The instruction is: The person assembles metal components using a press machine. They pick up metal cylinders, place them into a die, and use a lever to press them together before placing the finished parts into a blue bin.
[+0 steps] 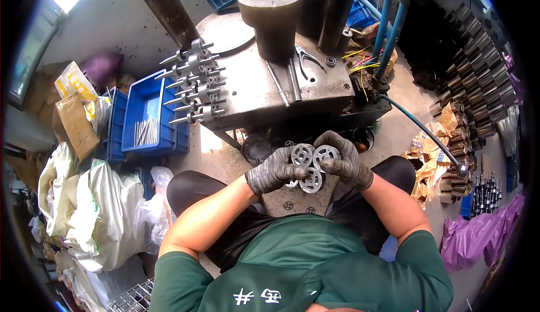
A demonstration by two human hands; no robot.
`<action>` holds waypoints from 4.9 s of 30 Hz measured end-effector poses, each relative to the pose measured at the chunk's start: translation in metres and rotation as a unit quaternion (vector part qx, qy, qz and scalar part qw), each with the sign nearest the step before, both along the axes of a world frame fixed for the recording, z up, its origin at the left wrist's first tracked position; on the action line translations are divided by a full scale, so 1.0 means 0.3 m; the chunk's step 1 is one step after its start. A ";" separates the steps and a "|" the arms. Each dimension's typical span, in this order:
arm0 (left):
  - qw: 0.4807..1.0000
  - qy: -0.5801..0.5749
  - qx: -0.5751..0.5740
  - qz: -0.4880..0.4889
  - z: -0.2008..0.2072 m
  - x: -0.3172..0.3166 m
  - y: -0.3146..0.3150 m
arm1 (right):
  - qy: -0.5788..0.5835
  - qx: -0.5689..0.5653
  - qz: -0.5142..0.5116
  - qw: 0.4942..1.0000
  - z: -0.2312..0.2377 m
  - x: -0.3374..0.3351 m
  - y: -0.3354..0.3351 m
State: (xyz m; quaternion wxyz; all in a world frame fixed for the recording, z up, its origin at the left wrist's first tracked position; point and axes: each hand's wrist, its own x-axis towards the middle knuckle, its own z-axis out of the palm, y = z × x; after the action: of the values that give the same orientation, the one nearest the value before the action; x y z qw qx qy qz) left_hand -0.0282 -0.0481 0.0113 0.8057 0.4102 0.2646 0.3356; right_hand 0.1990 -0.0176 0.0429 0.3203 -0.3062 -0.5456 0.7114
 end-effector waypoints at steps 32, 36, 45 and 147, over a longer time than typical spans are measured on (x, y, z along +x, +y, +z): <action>0.854 -0.125 -0.325 0.387 -0.204 -0.051 0.141 | 0.277 -0.273 -0.128 0.912 -0.156 -0.019 0.155; 0.843 -0.272 -0.336 0.321 -0.301 -0.056 0.140 | 0.246 -0.230 -0.128 0.933 -0.154 -0.047 0.137; 0.866 -0.191 -0.263 0.380 -0.297 -0.014 0.125 | 0.238 -0.228 -0.136 0.934 -0.120 -0.065 0.125; 0.787 0.216 0.386 0.430 0.727 -0.171 1.075 | -0.558 0.492 -0.337 0.577 0.810 0.539 0.407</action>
State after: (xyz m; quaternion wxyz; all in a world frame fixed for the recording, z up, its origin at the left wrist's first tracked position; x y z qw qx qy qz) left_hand -0.0796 0.2743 0.2294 0.2746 0.5927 0.4288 0.6241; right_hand 0.3606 0.1044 0.2859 0.2708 -0.6002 -0.7400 -0.1373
